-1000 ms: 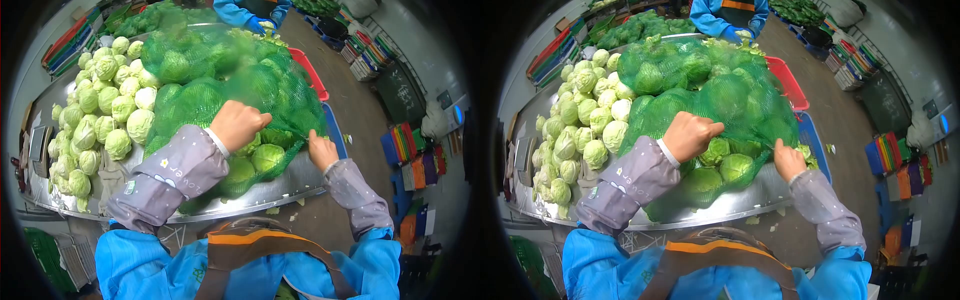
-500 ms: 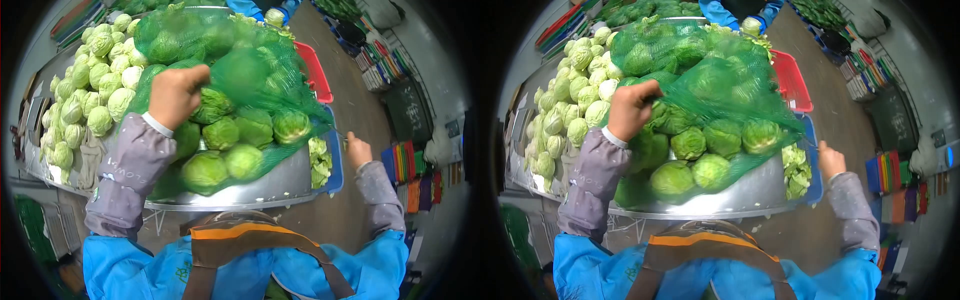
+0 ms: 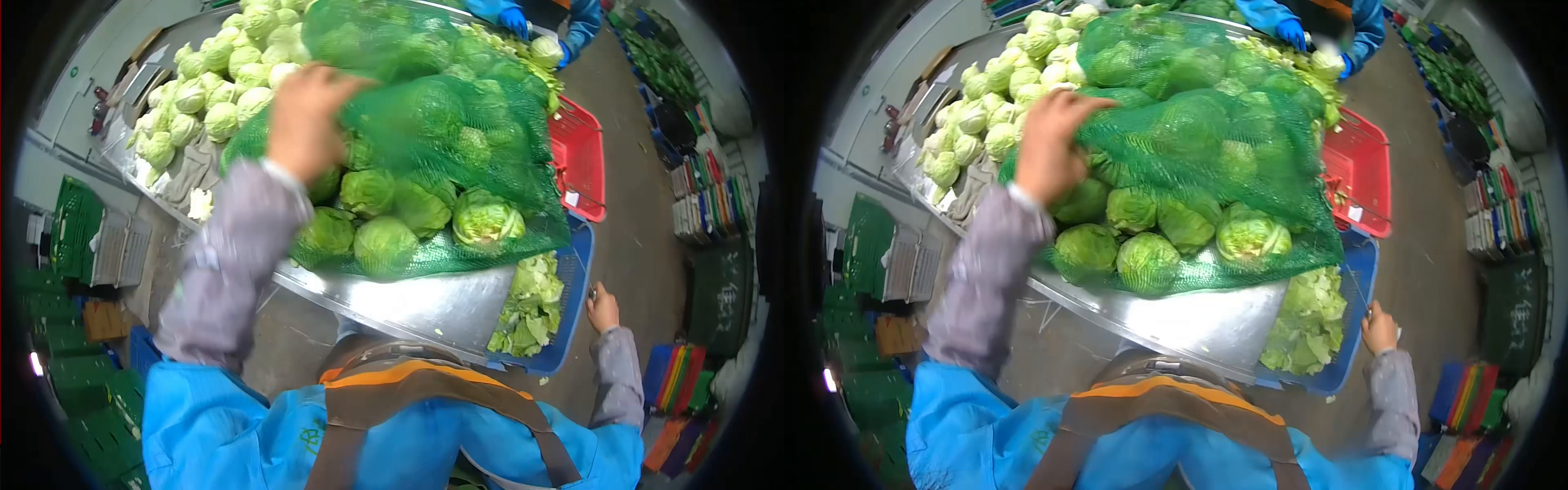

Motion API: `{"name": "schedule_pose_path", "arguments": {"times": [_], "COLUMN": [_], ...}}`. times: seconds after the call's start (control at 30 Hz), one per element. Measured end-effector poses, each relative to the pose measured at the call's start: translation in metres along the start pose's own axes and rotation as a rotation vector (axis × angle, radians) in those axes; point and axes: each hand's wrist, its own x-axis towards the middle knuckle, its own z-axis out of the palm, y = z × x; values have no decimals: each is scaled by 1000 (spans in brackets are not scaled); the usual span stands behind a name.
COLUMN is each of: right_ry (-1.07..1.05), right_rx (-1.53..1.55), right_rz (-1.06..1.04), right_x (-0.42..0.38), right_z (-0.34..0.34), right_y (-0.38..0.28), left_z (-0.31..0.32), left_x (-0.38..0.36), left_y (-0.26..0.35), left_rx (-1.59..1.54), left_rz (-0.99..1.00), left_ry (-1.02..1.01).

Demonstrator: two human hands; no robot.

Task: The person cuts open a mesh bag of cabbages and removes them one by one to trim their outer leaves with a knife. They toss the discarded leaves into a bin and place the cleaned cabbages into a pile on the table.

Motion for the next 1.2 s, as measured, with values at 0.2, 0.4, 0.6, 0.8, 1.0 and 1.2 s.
{"name": "schedule_pose_path", "arguments": {"times": [0.2, 0.4, 0.6, 0.8, 1.0, 1.2], "right_ry": [-86, -420, -462, -383, 198, 67], "right_rx": [1317, 1532, 1709, 1535, 1028, 794], "right_rz": [226, -62, 173, 169, -241, -153], "right_x": [-2, 30, 4, -20, -26, -51], "right_z": [-38, -43, 103, 82, 44, 26], "right_y": [-118, -274, -280, -251, -229, -235], "left_z": [54, 52, 44, 21, 53, 59], "left_x": [-113, -180, -155, -140, -174, -202], "left_y": [96, 142, 141, 137, 196, 202], "left_rx": [-709, 58, -138, -524, -836, -660], "left_rz": [-622, -262, -648, -586, -524, -555], "left_ry": [-790, -732, -1236, -714, -474, -608]}}
